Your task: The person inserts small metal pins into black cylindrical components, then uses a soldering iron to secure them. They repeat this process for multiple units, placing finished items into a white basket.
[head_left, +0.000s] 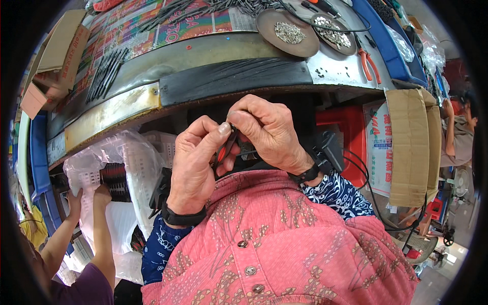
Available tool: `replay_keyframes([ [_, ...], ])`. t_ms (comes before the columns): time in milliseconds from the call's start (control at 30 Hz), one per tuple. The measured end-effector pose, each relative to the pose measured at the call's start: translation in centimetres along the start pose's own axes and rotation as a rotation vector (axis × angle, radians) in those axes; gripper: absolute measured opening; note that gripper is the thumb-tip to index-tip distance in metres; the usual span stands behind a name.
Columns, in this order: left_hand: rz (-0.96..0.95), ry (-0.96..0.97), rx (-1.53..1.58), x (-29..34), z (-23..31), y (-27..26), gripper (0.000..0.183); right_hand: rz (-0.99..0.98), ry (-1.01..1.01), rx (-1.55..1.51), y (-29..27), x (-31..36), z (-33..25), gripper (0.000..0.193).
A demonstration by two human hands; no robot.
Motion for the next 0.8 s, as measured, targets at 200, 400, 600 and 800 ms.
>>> replay_keyframes([
  [200, -0.003, -0.008, 0.009, 0.2, -0.1, 0.0, 0.021, -0.165, 0.292, -0.247, 0.0, 0.2, 1.1, 0.018],
  [400, -0.045, -0.02, 0.006, 0.0, -0.1, -0.1, 0.02, -0.146, 0.291, -0.217, 0.0, 0.3, 0.8, 0.018],
  [600, -0.076, -0.015, 0.014, -0.1, -0.1, 0.0, 0.02, -0.147, 0.291, -0.224, -0.3, 0.2, 0.8, 0.018],
  [800, -0.031, -0.045, 0.018, -0.1, -0.3, -0.3, 0.017, -0.177, 0.301, -0.18, 0.0, 0.2, 0.8, 0.018],
])
Point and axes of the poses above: each hand's wrist, its own x-axis away from the middle knuckle, its own y-axis out of the palm, z = x × y, the point moved 6 cm from there along -x, towards the middle knuckle, and after that the axes turned 5 degrees about x, right-handed, at the moved point
